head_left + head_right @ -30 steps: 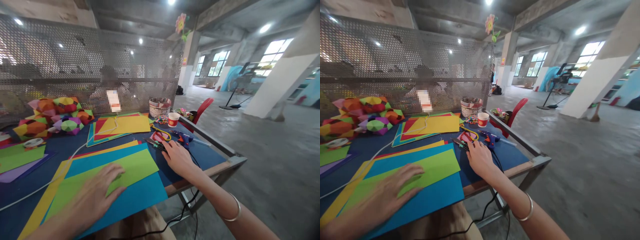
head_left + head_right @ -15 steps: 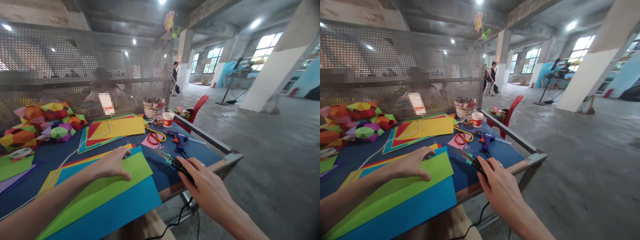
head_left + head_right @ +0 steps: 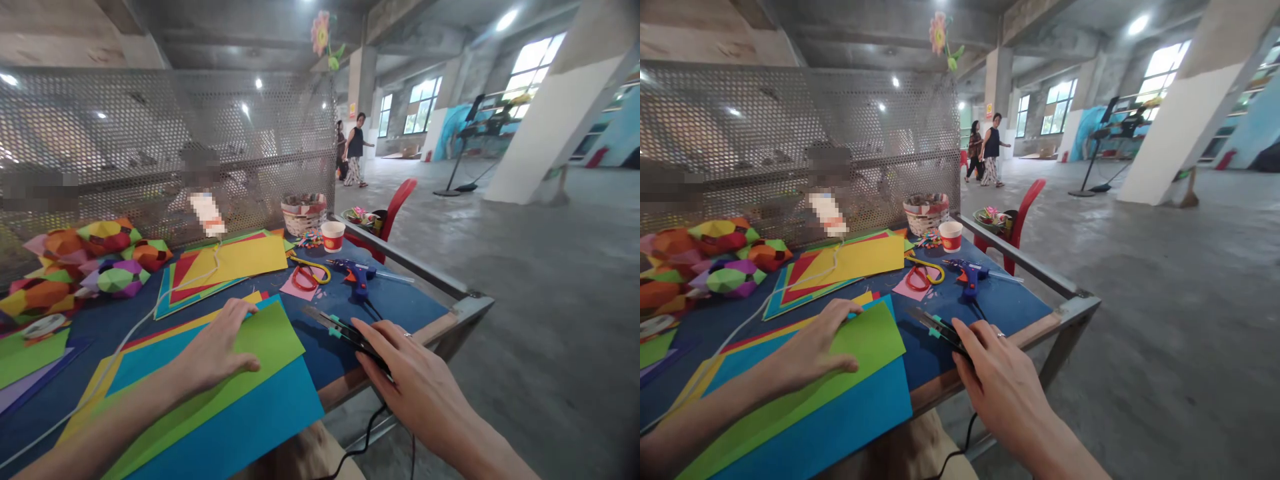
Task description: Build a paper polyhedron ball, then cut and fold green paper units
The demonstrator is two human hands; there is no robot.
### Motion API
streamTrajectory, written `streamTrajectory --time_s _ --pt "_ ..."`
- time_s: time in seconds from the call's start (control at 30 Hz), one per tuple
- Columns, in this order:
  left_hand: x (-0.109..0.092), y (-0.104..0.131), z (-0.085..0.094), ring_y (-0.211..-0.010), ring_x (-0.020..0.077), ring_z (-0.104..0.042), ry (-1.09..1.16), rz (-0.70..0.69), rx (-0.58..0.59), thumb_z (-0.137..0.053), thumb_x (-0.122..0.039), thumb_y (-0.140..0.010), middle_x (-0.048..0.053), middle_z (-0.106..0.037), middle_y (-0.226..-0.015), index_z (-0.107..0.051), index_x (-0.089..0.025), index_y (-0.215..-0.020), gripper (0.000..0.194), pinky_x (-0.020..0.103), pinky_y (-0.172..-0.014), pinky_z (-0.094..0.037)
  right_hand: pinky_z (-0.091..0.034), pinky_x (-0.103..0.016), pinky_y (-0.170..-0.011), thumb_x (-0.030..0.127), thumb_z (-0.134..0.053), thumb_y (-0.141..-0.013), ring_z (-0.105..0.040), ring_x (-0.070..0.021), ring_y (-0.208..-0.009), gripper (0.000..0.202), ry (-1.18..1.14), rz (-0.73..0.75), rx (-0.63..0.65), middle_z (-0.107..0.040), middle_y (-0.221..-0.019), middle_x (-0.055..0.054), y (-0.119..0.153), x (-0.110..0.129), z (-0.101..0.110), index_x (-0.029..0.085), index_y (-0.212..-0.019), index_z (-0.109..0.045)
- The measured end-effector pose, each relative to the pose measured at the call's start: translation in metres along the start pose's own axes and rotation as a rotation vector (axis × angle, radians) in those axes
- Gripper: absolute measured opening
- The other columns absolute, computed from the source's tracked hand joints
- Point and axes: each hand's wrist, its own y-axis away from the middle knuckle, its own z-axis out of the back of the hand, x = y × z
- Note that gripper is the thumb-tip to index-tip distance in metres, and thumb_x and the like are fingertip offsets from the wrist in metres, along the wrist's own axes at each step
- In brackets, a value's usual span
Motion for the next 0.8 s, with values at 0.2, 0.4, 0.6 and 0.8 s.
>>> streamTrajectory --time_s 0.2,0.4,0.6,0.8 --pt "0.006 0.013 -0.008 -0.139 0.0378 -0.048 -0.036 -0.029 -0.042 -0.072 -0.04 -0.078 0.013 -0.053 -0.148 -0.05 -0.024 -0.137 0.065 0.054 -0.113 -0.043 -0.065 -0.043 -0.076 0.026 -0.042 -0.103 -0.073 -0.0256 -0.088 0.036 0.003 -0.012 0.011 -0.07 -0.107 -0.013 0.0 0.0 -0.001 0.015 -0.134 -0.058" --pt "0.01 0.022 -0.012 -0.144 0.0365 -0.045 -0.109 -0.039 -0.044 -0.062 -0.052 -0.088 0.012 -0.047 -0.158 -0.047 -0.026 -0.148 0.067 0.053 -0.116 -0.041 -0.064 -0.044 -0.08 0.025 -0.042 -0.103 -0.072 -0.0258 -0.092 0.037 0.016 -0.012 0.029 -0.07 -0.108 -0.013 -0.001 0.002 -0.001 0.016 -0.135 -0.057" --pt "0.012 0.025 -0.016 -0.146 0.0378 -0.042 -0.145 -0.023 -0.047 -0.058 -0.053 -0.091 0.013 -0.045 -0.159 -0.044 -0.022 -0.152 0.07 0.054 -0.117 -0.041 -0.063 -0.043 -0.083 0.026 -0.044 -0.103 -0.072 -0.0258 -0.093 0.036 0.032 -0.012 0.023 -0.071 -0.108 -0.013 -0.001 0.003 0.0 0.015 -0.134 -0.06" --pt "0.009 0.027 -0.016 -0.144 0.0355 -0.046 -0.104 -0.023 -0.065 -0.057 -0.048 -0.091 0.011 -0.049 -0.156 -0.05 -0.025 -0.145 0.059 0.053 -0.116 -0.041 -0.064 -0.045 -0.079 0.027 -0.045 -0.103 -0.072 -0.0272 -0.093 0.037 0.008 -0.029 0.032 -0.069 -0.109 -0.013 0.0 0.001 -0.002 0.015 -0.135 -0.058"
